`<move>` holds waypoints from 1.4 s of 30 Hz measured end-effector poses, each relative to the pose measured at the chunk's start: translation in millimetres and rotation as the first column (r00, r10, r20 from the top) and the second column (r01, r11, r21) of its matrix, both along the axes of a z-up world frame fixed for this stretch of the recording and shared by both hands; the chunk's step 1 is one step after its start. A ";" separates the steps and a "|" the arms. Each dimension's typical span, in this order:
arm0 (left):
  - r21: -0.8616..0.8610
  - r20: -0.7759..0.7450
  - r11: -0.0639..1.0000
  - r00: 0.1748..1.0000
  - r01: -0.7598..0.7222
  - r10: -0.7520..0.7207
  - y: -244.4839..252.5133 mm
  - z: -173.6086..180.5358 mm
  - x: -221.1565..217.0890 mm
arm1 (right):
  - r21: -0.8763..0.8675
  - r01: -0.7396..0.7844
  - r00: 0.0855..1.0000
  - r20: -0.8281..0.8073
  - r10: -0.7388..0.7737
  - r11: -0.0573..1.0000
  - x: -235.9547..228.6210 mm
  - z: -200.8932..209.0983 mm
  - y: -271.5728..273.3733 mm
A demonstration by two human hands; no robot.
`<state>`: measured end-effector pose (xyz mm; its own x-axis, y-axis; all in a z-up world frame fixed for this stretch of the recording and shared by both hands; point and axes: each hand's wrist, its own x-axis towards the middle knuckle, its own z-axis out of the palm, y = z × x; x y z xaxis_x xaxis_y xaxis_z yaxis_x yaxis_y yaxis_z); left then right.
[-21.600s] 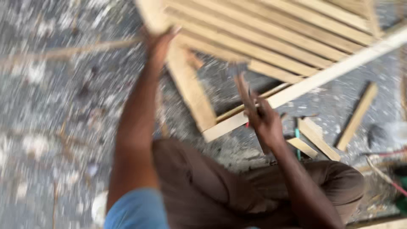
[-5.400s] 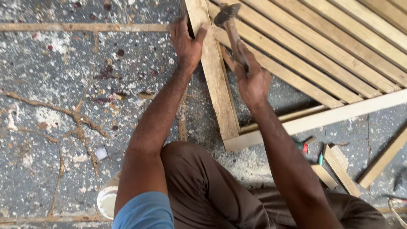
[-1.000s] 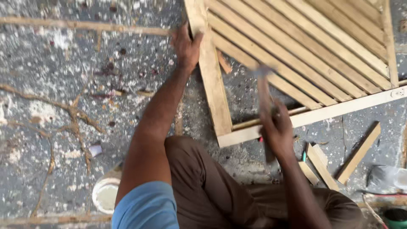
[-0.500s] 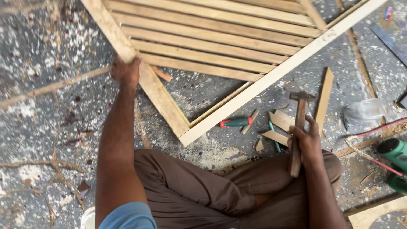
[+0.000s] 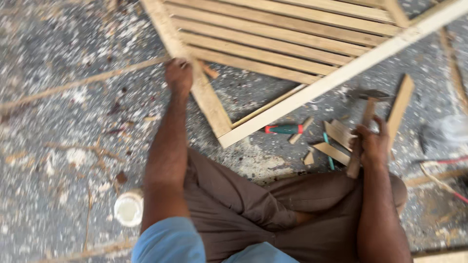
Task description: The person nails wooden slats into a frame by hand using a hammer. They place individual slats, apply liquid from a bottle, and hammer small nails to secure the pieces together on the floor.
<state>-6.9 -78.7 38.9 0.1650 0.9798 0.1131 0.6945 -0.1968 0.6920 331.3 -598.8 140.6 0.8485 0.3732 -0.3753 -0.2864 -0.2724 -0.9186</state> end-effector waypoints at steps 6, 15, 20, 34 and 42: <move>-0.261 0.389 0.961 0.900 -0.095 0.195 16.3 -12.1 -11.3 | -0.125 -0.181 0.877 0.429 0.218 0.975 -79.3 58.5 51.9; -0.483 0.495 0.875 0.834 0.029 0.245 48.8 -28.8 -15.8 | -0.445 -0.491 0.182 0.788 0.588 0.749 -190.4 20.0 278.5; -0.580 0.649 0.796 0.687 0.171 0.326 55.5 -20.5 -21.9 | -0.680 -0.372 0.052 0.664 0.746 0.632 -205.0 6.4 373.2; -0.654 0.435 0.756 0.831 0.028 0.346 56.4 -3.8 -24.7 | -0.472 -0.418 -0.137 0.877 0.460 0.776 -194.5 -41.2 407.4; -0.663 0.420 0.748 0.845 0.035 0.333 52.3 1.9 -21.7 | -0.693 -0.319 0.029 0.674 0.738 0.646 -204.3 -10.1 407.7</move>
